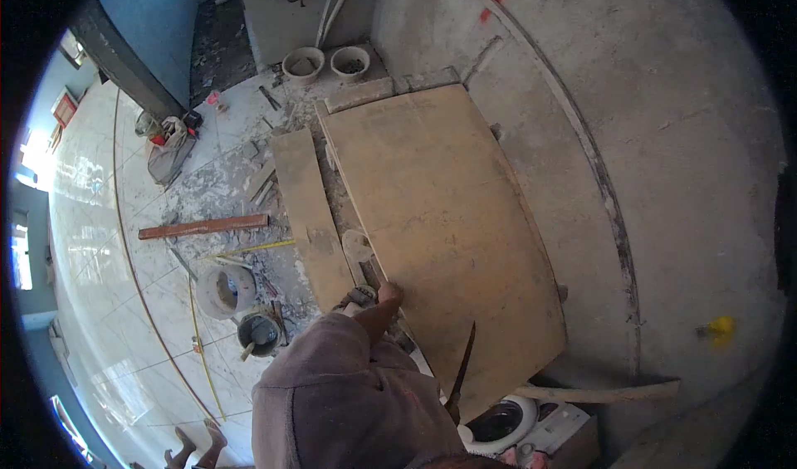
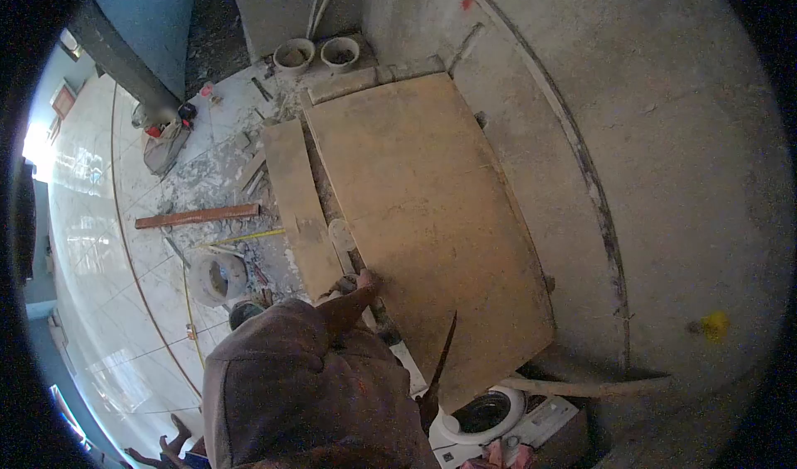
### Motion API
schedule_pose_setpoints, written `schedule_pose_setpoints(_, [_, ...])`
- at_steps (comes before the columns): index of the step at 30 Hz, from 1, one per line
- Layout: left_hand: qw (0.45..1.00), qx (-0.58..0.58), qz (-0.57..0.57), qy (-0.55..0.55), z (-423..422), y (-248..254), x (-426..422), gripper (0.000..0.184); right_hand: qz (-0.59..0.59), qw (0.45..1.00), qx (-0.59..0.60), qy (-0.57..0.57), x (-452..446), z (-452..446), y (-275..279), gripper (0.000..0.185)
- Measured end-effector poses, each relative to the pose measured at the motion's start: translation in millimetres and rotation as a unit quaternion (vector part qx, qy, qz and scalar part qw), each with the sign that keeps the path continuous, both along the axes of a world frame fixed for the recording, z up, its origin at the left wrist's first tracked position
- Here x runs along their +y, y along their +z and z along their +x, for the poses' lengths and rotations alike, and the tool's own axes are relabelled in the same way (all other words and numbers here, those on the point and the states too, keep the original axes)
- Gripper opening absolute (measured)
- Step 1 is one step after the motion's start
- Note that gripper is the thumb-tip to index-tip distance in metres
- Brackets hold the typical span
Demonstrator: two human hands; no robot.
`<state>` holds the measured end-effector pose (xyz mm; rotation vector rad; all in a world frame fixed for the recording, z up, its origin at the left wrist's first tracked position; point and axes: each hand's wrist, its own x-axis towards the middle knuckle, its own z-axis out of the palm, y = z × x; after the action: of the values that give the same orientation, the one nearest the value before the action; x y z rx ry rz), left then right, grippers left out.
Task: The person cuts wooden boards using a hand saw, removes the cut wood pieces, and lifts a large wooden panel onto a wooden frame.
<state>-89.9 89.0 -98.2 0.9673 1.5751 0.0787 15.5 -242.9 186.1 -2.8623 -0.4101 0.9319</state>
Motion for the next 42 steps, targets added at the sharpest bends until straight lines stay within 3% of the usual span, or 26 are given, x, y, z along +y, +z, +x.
schedule_pose_setpoints(2, [0.999,-0.007,-0.007,-0.042,3,-31,0,0.029,0.008,1.000,-0.006,-0.023,-3,-6,1,0.023])
schedule_pose_setpoints(4, [0.998,-0.013,-0.047,-0.045,5,-25,8,0.028,0.017,0.999,-0.010,-0.042,-2,-11,0,0.024])
schedule_pose_setpoints(6, [0.952,-0.122,-0.121,0.253,-3,8,7,0.028,0.021,0.998,-0.015,-0.058,1,-16,-2,0.024])
schedule_pose_setpoints(8, [0.968,-0.110,0.056,0.219,-2,54,7,0.030,0.025,0.997,-0.019,-0.069,5,-24,-6,0.024])
schedule_pose_setpoints(9, [0.969,-0.113,0.055,0.215,-3,55,9,0.030,0.026,0.996,-0.023,-0.078,2,-25,-6,0.024])
schedule_pose_setpoints(12, [0.984,-0.093,-0.001,0.152,-6,-4,7,0.030,0.037,0.995,-0.033,-0.091,6,-34,-12,0.025])
schedule_pose_setpoints(15, [0.955,-0.171,0.231,-0.071,-13,-55,-6,0.027,0.064,0.991,-0.045,-0.112,-1,-51,-14,0.025])
schedule_pose_setpoints(18, [0.947,-0.248,0.183,-0.091,-29,-69,-9,0.025,0.122,0.984,-0.082,-0.104,-7,-72,-20,0.026])
schedule_pose_setpoints(21, [0.919,-0.372,0.105,-0.071,-41,-87,-5,0.027,0.096,0.963,-0.049,-0.246,10,-92,-9,0.025])
schedule_pose_setpoints(23, [0.928,-0.270,0.137,-0.217,-45,-98,3,0.024,0.173,0.935,-0.088,-0.298,7,-106,-12,0.031])
schedule_pose_setpoints(24, [0.849,-0.120,0.247,-0.451,-39,-115,14,0.022,0.195,0.931,-0.114,-0.287,3,-114,-17,0.031])
schedule_pose_setpoints(25, [0.861,-0.117,0.189,-0.459,-47,-101,23,0.022,0.214,0.927,-0.138,-0.277,-5,-122,-28,0.031])
schedule_pose_setpoints(26, [0.885,-0.130,0.121,-0.430,-49,-78,32,0.022,0.130,0.954,-0.233,-0.136,-24,-129,-52,0.032])
schedule_pose_setpoints(28, [0.928,-0.160,-0.027,-0.334,-56,-28,52,0.021,0.123,0.947,-0.290,-0.057,-63,-141,-108,0.033])
schedule_pose_setpoints(30, [0.939,-0.158,-0.107,-0.286,-60,16,69,0.021,0.188,0.938,-0.184,-0.225,-40,-146,-91,0.033])
schedule_pose_setpoints(31, [0.938,-0.150,-0.115,-0.289,-62,34,74,0.021,0.173,0.928,-0.099,-0.316,-12,-142,-51,0.032])
schedule_pose_setpoints(32, [0.935,-0.145,-0.117,-0.301,-67,50,78,0.021,0.168,0.924,-0.095,-0.330,-13,-149,-57,0.032])
schedule_pose_setpoints(33, [0.931,-0.135,-0.103,-0.323,-72,64,78,0.019,0.380,0.818,-0.032,-0.432,-16,-153,-66,0.030])
schedule_pose_setpoints(34, [0.927,-0.124,-0.089,-0.344,-78,74,78,0.017,0.567,0.654,0.029,-0.499,-15,-153,-70,0.028])
schedule_pose_setpoints(35, [0.919,-0.108,-0.055,-0.375,-80,84,79,0.014,0.567,0.650,0.027,-0.504,-15,-153,-73,0.028])
schedule_pose_setpoints(37, [0.789,-0.265,0.153,-0.533,-117,-26,100,0.014,0.416,0.752,-0.015,-0.510,0,-154,-66,0.024])
schedule_pose_setpoints(38, [0.699,-0.235,0.269,-0.620,-121,-21,104,0.018,0.526,0.691,-0.006,-0.495,5,-156,-63,0.029])
schedule_pose_setpoints(39, [0.586,-0.199,0.379,-0.688,-122,-12,108,0.024,0.527,0.685,-0.007,-0.502,6,-156,-67,0.029])
schedule_pose_setpoints(41, [0.593,-0.185,0.366,-0.693,-130,7,109,0.027,0.526,0.685,-0.005,-0.504,5,-156,-81,0.035])
schedule_pose_setpoints(42, [0.606,-0.171,0.356,-0.690,-130,19,107,0.029,0.462,0.697,-0.017,-0.548,5,-154,-92,0.039])
